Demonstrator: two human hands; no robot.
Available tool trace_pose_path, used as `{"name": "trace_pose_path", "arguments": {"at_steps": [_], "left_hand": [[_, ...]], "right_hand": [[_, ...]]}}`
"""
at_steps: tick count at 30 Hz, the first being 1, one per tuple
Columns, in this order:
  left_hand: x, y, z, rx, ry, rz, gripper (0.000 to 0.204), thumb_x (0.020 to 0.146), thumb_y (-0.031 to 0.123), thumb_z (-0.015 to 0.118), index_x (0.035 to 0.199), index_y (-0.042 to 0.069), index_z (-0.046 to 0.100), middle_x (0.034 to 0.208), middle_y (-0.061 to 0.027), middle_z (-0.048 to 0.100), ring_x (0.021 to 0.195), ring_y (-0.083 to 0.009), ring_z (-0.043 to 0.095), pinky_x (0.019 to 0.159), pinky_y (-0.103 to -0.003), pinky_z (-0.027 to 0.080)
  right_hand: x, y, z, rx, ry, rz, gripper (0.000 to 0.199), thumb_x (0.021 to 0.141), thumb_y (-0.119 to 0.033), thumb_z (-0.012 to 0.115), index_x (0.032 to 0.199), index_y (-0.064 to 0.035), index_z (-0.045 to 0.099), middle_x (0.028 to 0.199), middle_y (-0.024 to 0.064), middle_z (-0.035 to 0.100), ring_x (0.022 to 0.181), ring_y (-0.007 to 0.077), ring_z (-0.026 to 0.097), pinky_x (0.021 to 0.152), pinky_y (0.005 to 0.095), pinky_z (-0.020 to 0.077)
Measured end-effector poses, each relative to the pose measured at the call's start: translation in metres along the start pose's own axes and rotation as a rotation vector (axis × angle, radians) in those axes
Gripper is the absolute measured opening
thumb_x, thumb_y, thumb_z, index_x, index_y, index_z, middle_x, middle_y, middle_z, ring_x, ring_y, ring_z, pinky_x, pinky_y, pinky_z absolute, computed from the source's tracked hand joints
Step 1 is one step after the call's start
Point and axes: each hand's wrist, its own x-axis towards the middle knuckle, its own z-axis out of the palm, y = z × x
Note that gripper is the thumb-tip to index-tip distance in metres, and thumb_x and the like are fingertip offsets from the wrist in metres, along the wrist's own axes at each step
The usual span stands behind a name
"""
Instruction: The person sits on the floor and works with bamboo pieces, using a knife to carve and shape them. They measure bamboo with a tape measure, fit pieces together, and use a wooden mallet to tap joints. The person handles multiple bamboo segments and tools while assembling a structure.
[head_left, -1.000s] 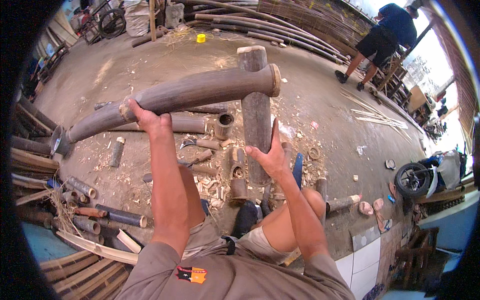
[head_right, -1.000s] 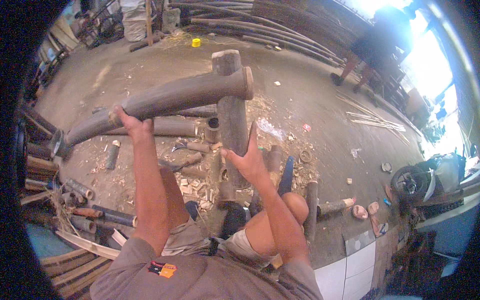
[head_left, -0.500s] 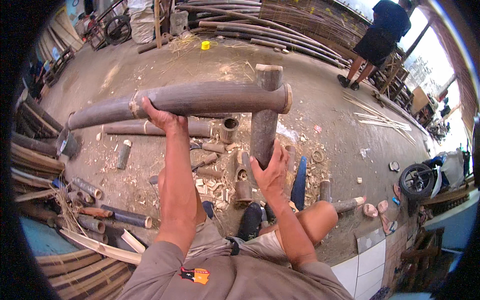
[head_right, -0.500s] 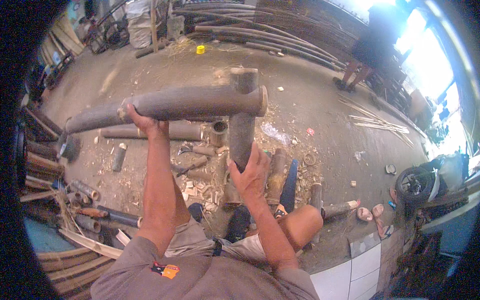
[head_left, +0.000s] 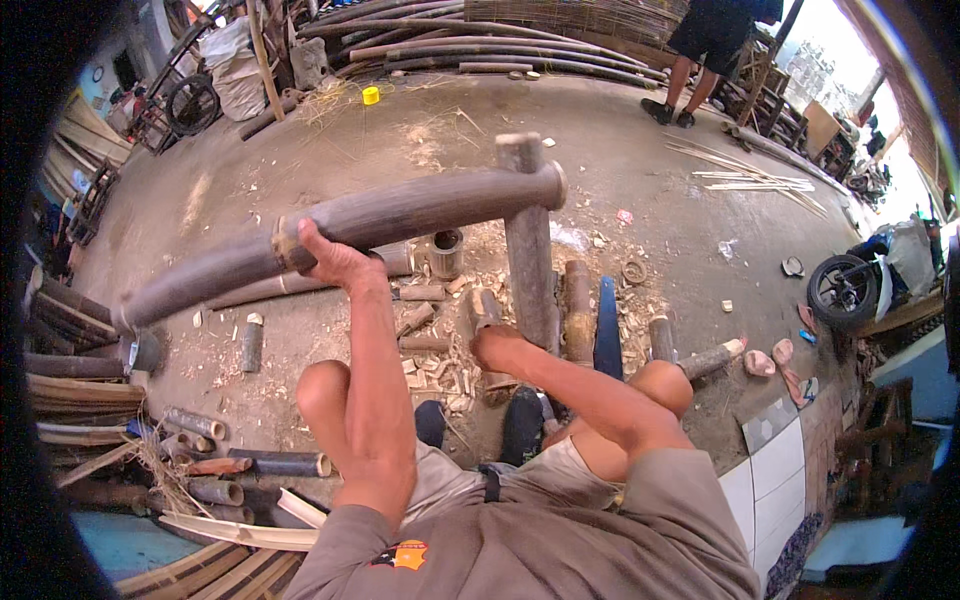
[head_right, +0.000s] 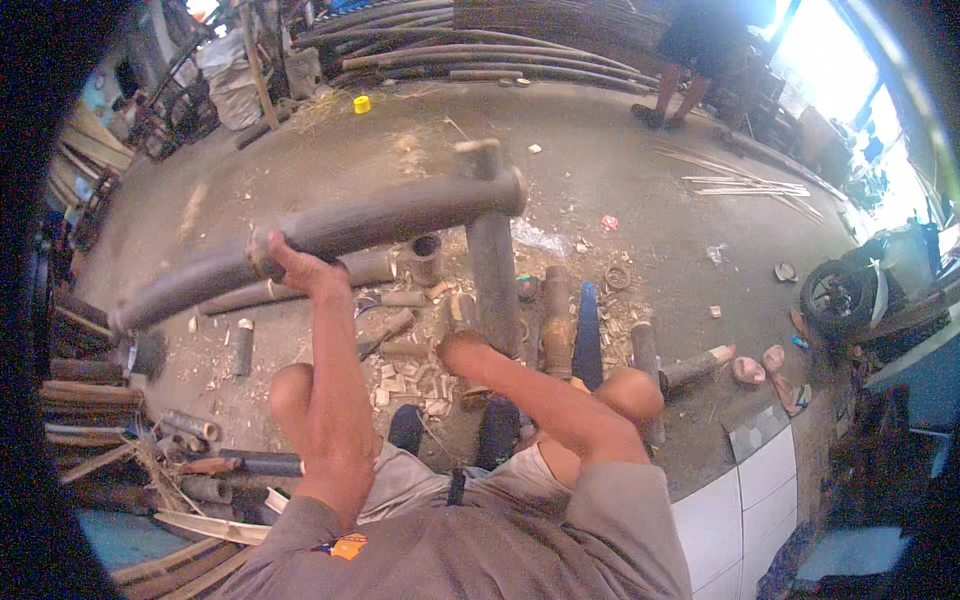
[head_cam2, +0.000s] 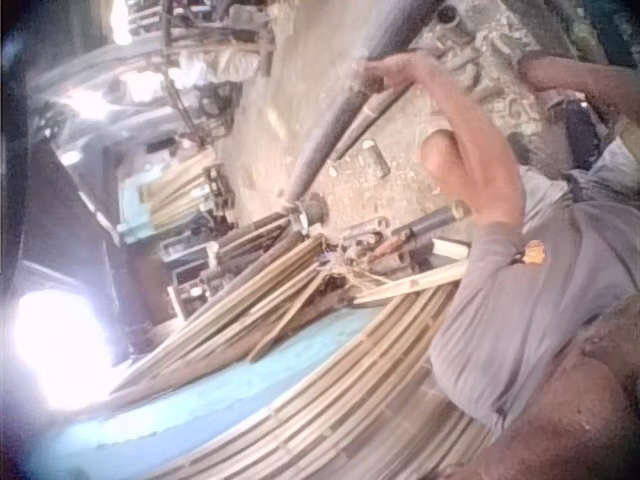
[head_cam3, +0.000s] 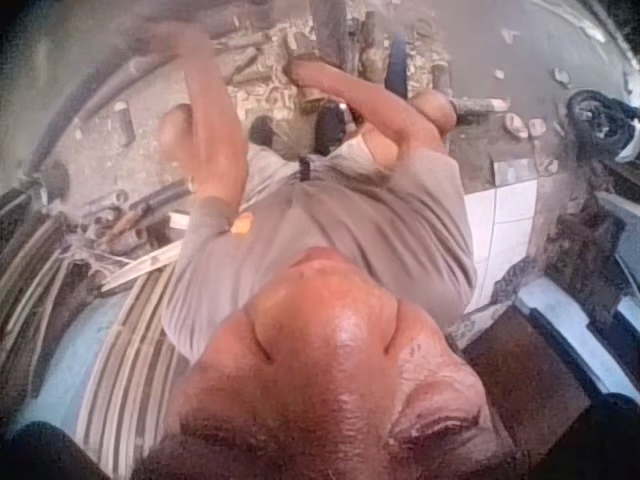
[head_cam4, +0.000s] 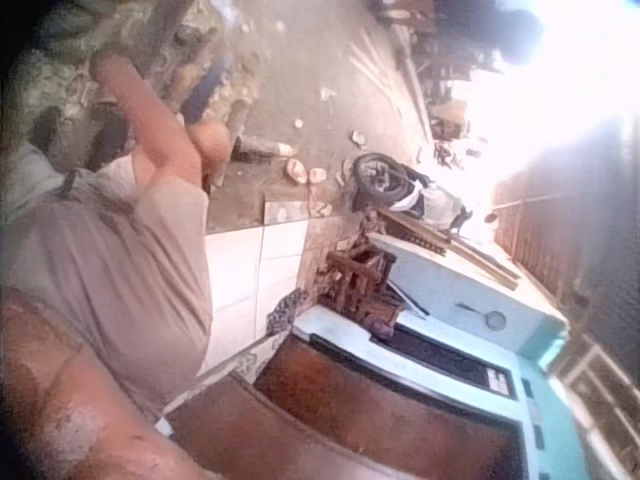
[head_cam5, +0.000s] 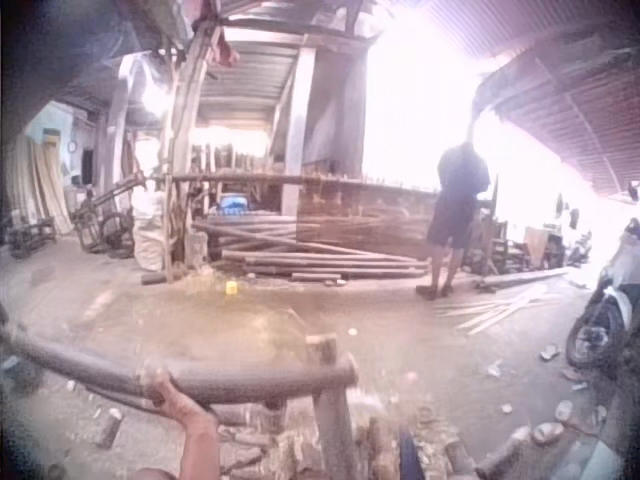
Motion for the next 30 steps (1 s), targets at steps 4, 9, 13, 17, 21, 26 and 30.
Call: {"name": "trace_pose_path", "arguments": {"at_steps": [4, 9, 13, 17, 21, 26, 30], "left_hand": [[0.037, -0.006, -0.011, 0.034, 0.175, -0.050, 0.098, 0.074, 0.047, 0.086, 0.143, -0.009, 0.044, 0.137, -0.0219, 0.060, 0.120, -0.0375, 0.064, 0.108, -0.052, 0.052], [0.047, 0.010, 0.004, 0.250, 0.250, -0.217, 0.116, 0.074, 0.046, 0.085, 0.155, -0.004, 0.020, 0.149, -0.0244, 0.046, 0.128, -0.0371, 0.056, 0.112, -0.052, 0.048], [0.072, 0.005, 0.022, 0.194, 0.184, -0.194, 0.122, 0.069, 0.049, 0.087, 0.157, -0.003, 0.019, 0.153, -0.0234, 0.042, 0.129, -0.0366, 0.055, 0.114, -0.053, 0.045], [0.078, 0.001, 0.019, 0.235, 0.208, -0.207, 0.120, 0.069, 0.050, 0.088, 0.156, 0.000, 0.022, 0.154, -0.0196, 0.043, 0.130, -0.0359, 0.053, 0.113, -0.053, 0.045], [0.084, -0.005, 0.004, 0.217, 0.172, -0.249, 0.118, 0.071, 0.050, 0.087, 0.157, 0.003, 0.021, 0.153, -0.0189, 0.044, 0.127, -0.0357, 0.056, 0.109, -0.057, 0.046], [0.098, -0.012, -0.002, 0.198, 0.046, -0.361, 0.116, 0.072, 0.050, 0.086, 0.156, 0.005, 0.021, 0.151, -0.0193, 0.045, 0.125, -0.0376, 0.057, 0.105, -0.061, 0.048], [0.102, -0.022, -0.001, 0.205, 0.083, -0.328, 0.095, 0.077, 0.053, 0.083, 0.150, 0.006, 0.043, 0.141, -0.0191, 0.057, 0.123, -0.0406, 0.061, 0.104, -0.065, 0.050]], "right_hand": [[-0.018, -0.038, -0.036, 0.115, -0.040, -0.062, 0.017, 0.089, -0.016, 0.063, 0.092, -0.0016, 0.072, 0.092, 0.0216, 0.073, 0.085, 0.0410, 0.073, 0.072, 0.0509, 0.0575], [-0.067, -0.069, -0.062, 0.495, 0.478, -0.256, 0.022, 0.093, -0.018, 0.068, 0.081, -0.0012, 0.060, 0.081, 0.0178, 0.063, 0.078, 0.0411, 0.065, 0.069, 0.0492, 0.0528], [-0.077, -0.062, -0.063, 0.514, 0.704, -0.055, 0.030, 0.093, -0.027, 0.075, 0.087, -0.0014, 0.059, 0.079, 0.0160, 0.063, 0.072, 0.0366, 0.065, 0.067, 0.0463, 0.0523], [-0.076, -0.048, -0.066, 0.528, 0.598, 0.414, 0.051, 0.087, -0.045, 0.081, 0.102, -0.0021, 0.058, 0.084, 0.0207, 0.068, 0.078, 0.0402, 0.069, 0.070, 0.0493, 0.0540], [-0.063, -0.039, -0.039, 0.579, 0.528, 0.507, 0.075, 0.083, -0.054, 0.082, 0.124, 0.0025, 0.055, 0.096, 0.0267, 0.071, 0.091, 0.0443, 0.071, 0.079, 0.0502, 0.0554], [-0.051, -0.034, -0.026, 0.914, 0.385, 0.470, 0.081, 0.087, -0.050, 0.080, 0.138, 0.0064, 0.051, 0.119, 0.0298, 0.068, 0.111, 0.0370, 0.068, 0.097, 0.0459, 0.0509], [-0.055, -0.043, -0.037, 0.945, 0.324, 0.464, 0.078, 0.087, -0.049, 0.080, 0.136, 0.0058, 0.053, 0.120, 0.0258, 0.069, 0.111, 0.0341, 0.068, 0.100, 0.0435, 0.0503]]}}
